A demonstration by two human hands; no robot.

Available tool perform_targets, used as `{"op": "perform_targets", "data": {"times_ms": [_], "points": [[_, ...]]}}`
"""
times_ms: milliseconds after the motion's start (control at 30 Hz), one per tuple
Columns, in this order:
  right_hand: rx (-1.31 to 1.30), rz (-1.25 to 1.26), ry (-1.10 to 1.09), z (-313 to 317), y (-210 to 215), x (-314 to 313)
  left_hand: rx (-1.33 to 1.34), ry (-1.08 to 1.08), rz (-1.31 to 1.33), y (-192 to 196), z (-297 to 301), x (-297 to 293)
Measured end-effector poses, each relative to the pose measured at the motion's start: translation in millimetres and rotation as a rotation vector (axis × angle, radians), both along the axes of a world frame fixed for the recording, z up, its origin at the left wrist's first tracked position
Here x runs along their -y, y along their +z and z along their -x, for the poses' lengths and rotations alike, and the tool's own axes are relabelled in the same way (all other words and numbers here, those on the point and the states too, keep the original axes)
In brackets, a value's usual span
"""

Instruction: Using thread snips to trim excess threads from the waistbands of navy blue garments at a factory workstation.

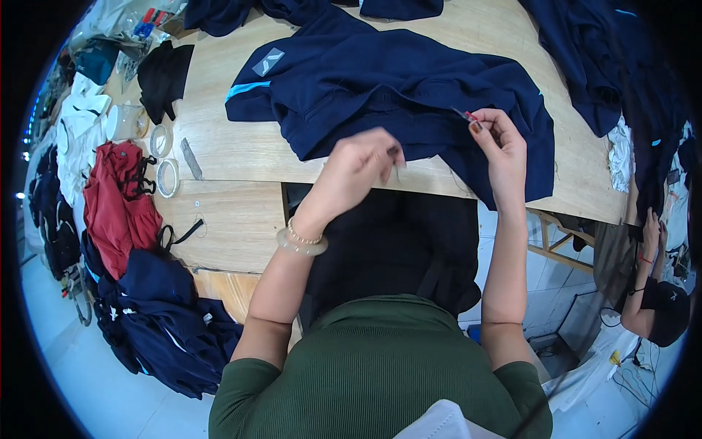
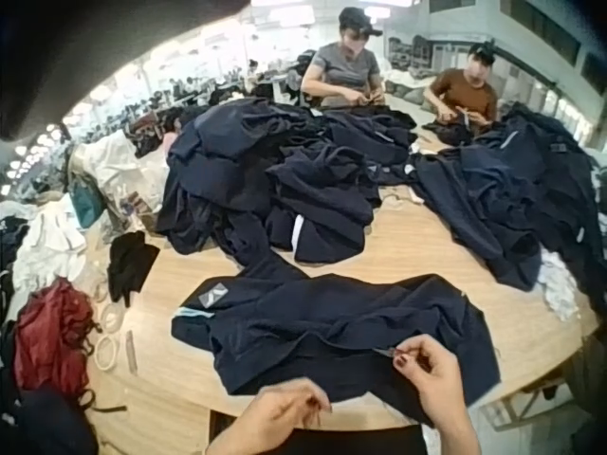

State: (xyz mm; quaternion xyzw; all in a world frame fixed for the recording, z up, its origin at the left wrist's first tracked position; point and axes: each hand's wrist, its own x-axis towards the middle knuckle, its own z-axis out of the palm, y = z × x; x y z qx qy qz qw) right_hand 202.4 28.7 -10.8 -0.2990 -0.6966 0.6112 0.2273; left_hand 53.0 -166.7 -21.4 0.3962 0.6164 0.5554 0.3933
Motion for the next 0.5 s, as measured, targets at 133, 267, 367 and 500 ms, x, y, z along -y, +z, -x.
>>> {"op": "perform_targets", "data": {"times_ms": [133, 267, 367, 500], "points": [[-0.03, 0.068, 0.007, 0.6, -3.8, -2.5, -0.392, 0.174, -0.023, -6.1, -11.1, -6.2], [-0.019, 0.036, 0.014, 7.1, -8.8, 3.3, -0.714, 0.309, -0.045, -18.1, -14.2, -33.3], [0.009, 0.001, 0.007, 7.8, -15.4, 1.1, -0.661, 0.264, -0.093, -29.0, -14.4, -32.2], [-0.05, 0.049, -0.008, 3.7, -12.8, -0.3, -0.24, 0.724, -0.149, -15.9, -19.9, -9.1]]}}
